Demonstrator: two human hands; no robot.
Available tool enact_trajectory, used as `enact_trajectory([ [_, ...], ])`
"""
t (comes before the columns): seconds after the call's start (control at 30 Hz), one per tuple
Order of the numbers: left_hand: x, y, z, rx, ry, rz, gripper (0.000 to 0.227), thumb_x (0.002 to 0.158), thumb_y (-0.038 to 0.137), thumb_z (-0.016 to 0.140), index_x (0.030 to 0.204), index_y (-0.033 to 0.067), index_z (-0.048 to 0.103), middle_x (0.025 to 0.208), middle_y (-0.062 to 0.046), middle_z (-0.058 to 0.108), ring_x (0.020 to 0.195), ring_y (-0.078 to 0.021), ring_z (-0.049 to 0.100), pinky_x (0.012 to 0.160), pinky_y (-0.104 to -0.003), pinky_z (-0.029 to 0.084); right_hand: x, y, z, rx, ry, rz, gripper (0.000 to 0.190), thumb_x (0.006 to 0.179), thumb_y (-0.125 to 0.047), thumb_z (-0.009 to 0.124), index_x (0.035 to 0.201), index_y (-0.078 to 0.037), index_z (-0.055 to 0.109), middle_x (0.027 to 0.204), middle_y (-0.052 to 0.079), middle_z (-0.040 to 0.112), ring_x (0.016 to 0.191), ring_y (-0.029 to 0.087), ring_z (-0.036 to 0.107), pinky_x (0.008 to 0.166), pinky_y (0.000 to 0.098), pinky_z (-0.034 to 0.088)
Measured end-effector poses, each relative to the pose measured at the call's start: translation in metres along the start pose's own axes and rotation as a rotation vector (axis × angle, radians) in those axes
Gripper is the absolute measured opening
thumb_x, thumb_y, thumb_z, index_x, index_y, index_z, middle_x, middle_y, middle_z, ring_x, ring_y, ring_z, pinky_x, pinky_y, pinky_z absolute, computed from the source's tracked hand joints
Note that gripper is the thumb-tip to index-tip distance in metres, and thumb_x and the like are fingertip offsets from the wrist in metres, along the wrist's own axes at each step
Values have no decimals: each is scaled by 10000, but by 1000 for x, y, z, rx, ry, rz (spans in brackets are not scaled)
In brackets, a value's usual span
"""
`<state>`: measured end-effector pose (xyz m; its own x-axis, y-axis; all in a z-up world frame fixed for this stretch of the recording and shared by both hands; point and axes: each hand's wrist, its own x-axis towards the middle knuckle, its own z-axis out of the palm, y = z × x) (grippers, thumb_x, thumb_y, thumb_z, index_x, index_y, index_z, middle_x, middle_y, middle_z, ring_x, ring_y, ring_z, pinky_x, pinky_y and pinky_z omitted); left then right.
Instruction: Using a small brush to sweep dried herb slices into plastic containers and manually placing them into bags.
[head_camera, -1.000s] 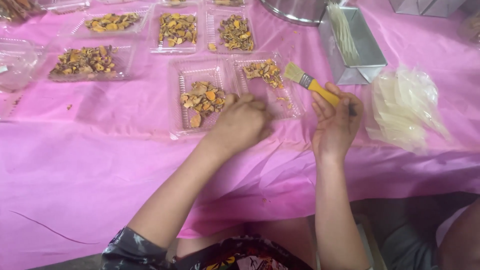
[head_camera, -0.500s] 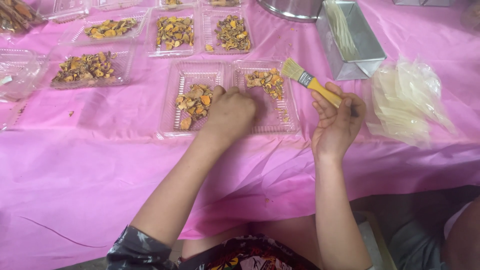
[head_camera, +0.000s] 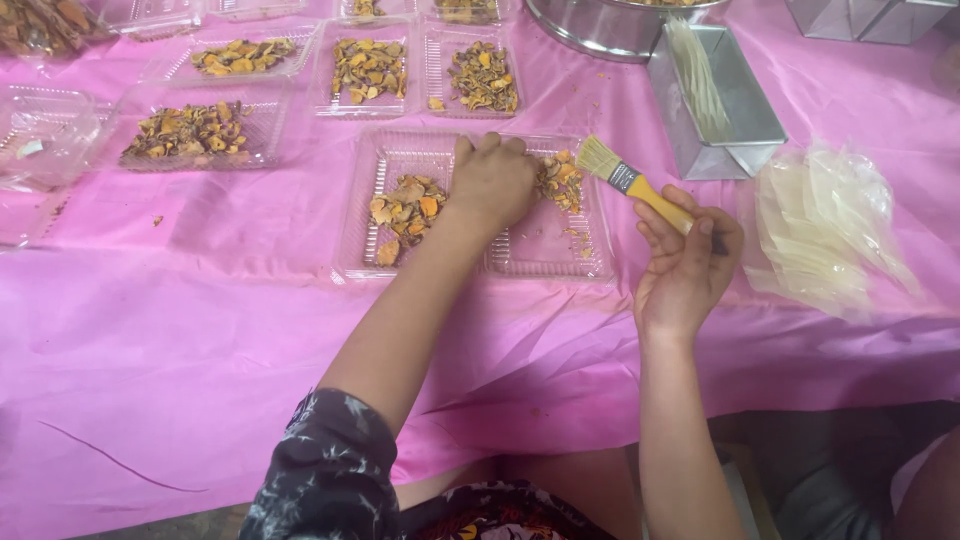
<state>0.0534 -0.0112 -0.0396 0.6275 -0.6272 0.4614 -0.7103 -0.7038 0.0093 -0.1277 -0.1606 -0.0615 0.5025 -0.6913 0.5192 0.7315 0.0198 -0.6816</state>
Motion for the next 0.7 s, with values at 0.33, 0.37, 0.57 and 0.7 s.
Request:
enact_trajectory([
  [0.33,14,-9,-31,-468,-10,-58,284,987,261,578,953,58,773,859,-221,745,902,-450,712,825,-581,529,-14,-45,42,-176,-179,-223,206,1132,-340,451,1182,-140,441,1264,282,642,1012,383,743,863,342,640],
  [0.37,9,-7,-38,-472,-16,-58,284,987,261,578,953,58,773,859,-221,745,902,-450,712,825,-581,529,-16,-45,44,-181,-176,-219,206,1132,-340,451,1182,-140,441,1264,282,642,1012,383,743,863,342,640],
  [0.57,-22,2,-88,-618,115,32,177,940,246,690,1040,158,806,894,-128,787,914,-383,739,817,-498,573,-13,-65,42,-394,-259,-368,277,1131,-281,433,1130,-9,485,1096,335,684,837,427,757,714,464,643],
  [0.7,-30,5,-91,-703,145,41,108,879,284,764,918,191,802,813,-25,780,787,-226,722,720,-367,532,-21,-81,45,-344,-311,-374,213,1134,-199,463,1137,12,443,1118,338,644,849,441,725,761,505,655],
])
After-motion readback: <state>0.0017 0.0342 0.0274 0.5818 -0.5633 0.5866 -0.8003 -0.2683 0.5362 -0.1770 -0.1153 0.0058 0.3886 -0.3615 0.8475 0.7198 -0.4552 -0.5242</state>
